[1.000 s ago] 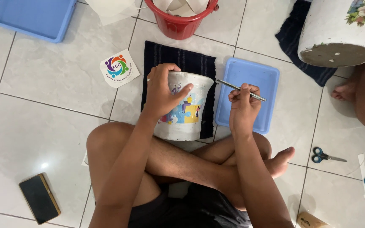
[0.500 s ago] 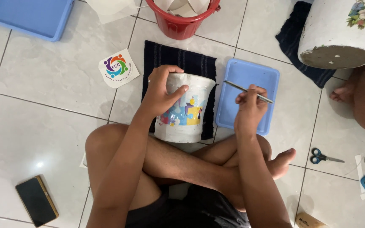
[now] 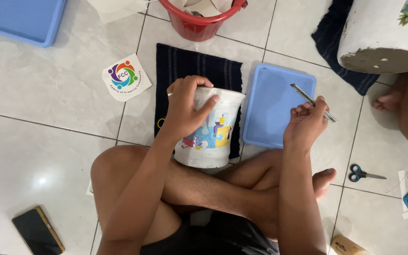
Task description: The person applies a printed sticker to the curved surface of a white ceramic pot, smoothing it with their hands and then using a small metal tool to press the edges and remove air bubbles.
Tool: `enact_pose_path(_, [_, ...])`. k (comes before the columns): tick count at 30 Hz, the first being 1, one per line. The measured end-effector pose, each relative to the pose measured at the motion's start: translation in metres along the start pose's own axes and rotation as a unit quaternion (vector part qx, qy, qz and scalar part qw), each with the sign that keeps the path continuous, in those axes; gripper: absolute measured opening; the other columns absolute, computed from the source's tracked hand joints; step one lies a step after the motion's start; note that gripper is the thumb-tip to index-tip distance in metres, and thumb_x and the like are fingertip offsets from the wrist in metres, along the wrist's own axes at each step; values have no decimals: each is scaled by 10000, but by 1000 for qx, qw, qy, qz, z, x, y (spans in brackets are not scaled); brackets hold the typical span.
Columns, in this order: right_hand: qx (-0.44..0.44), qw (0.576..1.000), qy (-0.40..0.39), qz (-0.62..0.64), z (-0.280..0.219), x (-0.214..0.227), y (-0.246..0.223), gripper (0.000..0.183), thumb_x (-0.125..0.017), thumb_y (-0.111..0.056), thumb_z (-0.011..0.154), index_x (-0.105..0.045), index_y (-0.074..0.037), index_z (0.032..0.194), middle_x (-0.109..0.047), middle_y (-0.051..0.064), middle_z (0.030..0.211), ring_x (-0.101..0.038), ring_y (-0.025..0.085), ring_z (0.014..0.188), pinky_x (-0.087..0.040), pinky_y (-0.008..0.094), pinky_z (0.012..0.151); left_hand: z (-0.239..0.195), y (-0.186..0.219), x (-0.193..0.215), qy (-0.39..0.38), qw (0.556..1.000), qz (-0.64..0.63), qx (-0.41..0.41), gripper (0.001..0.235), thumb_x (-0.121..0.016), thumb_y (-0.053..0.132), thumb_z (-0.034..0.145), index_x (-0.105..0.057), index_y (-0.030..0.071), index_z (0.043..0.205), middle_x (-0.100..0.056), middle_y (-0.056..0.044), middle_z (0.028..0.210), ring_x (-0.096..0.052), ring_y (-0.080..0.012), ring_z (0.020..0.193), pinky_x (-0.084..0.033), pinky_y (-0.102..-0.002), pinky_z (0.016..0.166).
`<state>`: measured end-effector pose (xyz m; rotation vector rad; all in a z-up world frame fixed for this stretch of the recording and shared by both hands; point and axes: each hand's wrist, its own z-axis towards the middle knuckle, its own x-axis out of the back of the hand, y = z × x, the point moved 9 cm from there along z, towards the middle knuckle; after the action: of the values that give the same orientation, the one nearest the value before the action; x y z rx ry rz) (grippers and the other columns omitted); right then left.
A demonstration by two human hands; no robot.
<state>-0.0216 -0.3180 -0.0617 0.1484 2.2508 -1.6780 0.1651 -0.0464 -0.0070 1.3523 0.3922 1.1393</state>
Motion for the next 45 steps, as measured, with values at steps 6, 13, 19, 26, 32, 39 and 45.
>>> enact_pose_path(6, [-19, 996, -65, -50, -16, -24, 13, 216, -577, -221, 973, -472, -176, 791, -513, 2, 589, -562, 119, 512, -519, 237, 559, -2, -9, -1, 21, 999, -3, 43, 423, -804, 254, 741, -534, 165, 1055, -533, 5, 956, -445, -241, 1050, -81, -578, 1072])
enact_pose_path(13, [2, 986, -150, -74, -22, -38, 25, 204, -570, -173, 991, -457, -150, 824, -487, 12, 597, -548, 118, 528, -498, 241, 581, -1, -12, 7, 29, 996, -14, 77, 457, -834, 252, 701, -539, 166, 1039, -549, 11, 972, -444, -241, 1070, 13, -647, 1089])
enact_pose_path(19, [29, 982, -166, -85, -22, -36, 26, 288, -549, -237, 1018, -449, -144, 764, -466, 32, 572, -535, 126, 528, -487, 246, 587, -1, -5, 3, 25, 997, -26, 66, 399, -800, 281, 763, -534, 164, 1036, -532, 2, 947, -433, -236, 1081, 38, -634, 1074])
enact_pose_path(26, [13, 988, -151, 3, -18, -26, 18, 317, -467, -325, 1007, -448, -127, 761, -416, 41, 600, -492, 163, 563, -467, 268, 604, 2, 25, -9, -35, 996, -88, -3, 399, -372, 394, 1036, -616, 104, 1158, -565, -82, 1107, -399, -276, 1240, 89, -606, 1111])
enact_pose_path(32, [14, 993, -103, 64, -5, -8, 13, 361, -478, -435, 968, -529, -118, 802, -398, 39, 611, -490, 175, 571, -440, 273, 604, -5, 39, -31, -95, 987, -99, -80, 479, -337, 364, 1074, -421, 83, 1452, -504, -118, 1374, -312, -279, 1397, 177, -515, 1136])
enact_pose_path(39, [-12, 994, -100, 43, -25, -4, 9, 355, -468, -445, 954, -603, -117, 937, -507, 19, 675, -527, 151, 596, -453, 286, 624, -22, 31, -26, -70, 978, -31, -192, 467, -416, 111, 1025, -387, 107, 1492, -440, -119, 1484, -231, -326, 1453, 47, -525, 1180])
enact_pose_path(45, [8, 989, -142, 45, -28, 12, -1, 361, -476, -416, 958, -610, -83, 993, -546, 29, 719, -536, 143, 594, -496, 257, 610, -38, 21, 11, 105, 979, 58, -167, 205, -649, 99, 968, -739, 214, 1111, -488, 7, 1445, -324, -307, 1413, -212, -468, 1165])
